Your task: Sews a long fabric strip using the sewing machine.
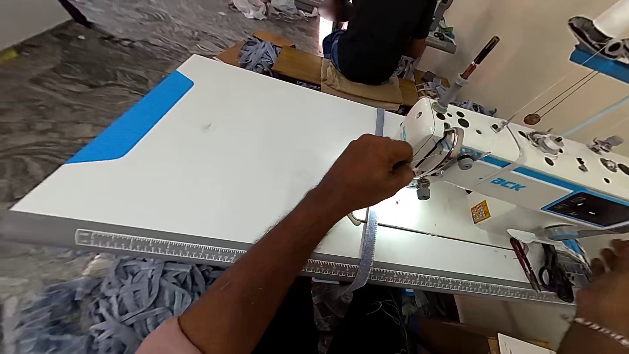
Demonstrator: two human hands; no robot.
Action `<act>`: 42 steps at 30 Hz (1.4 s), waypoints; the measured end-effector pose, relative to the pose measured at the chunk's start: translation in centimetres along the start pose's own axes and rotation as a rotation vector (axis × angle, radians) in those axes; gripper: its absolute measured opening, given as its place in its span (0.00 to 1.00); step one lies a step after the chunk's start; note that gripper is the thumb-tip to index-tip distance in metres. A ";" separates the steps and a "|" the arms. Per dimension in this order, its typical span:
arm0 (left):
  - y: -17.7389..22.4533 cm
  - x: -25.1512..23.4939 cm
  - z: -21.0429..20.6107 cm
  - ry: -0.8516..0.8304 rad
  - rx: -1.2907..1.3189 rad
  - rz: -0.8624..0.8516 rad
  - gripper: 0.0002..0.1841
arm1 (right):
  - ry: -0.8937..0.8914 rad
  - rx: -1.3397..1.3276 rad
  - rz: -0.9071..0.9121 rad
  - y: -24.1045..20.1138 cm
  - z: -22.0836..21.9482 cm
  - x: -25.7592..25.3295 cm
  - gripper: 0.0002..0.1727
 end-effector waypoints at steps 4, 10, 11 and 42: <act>0.6 4.0 -2.0 -0.315 0.007 0.174 0.08 | -0.519 -0.112 0.018 -5.0 -9.3 11.4 0.13; 4.8 13.1 -10.7 -0.947 0.129 0.355 0.12 | -1.184 -0.572 -0.043 -16.7 -19.8 17.9 0.27; 4.6 13.3 -10.6 -0.992 0.145 0.386 0.13 | -1.068 -0.538 0.015 -17.3 -20.1 17.7 0.25; -1.7 4.8 -12.0 -0.471 -0.343 -0.065 0.07 | -0.712 0.894 -0.038 0.5 2.0 4.0 0.22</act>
Point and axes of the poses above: each hand's wrist, its own x-axis away from the middle knuckle, its own z-axis out of the back of the hand, y = z × x, the point moved 4 cm from there along -x, towards the middle knuckle, and after that the axes turned 4 degrees about -y, right-handed, at the moved point
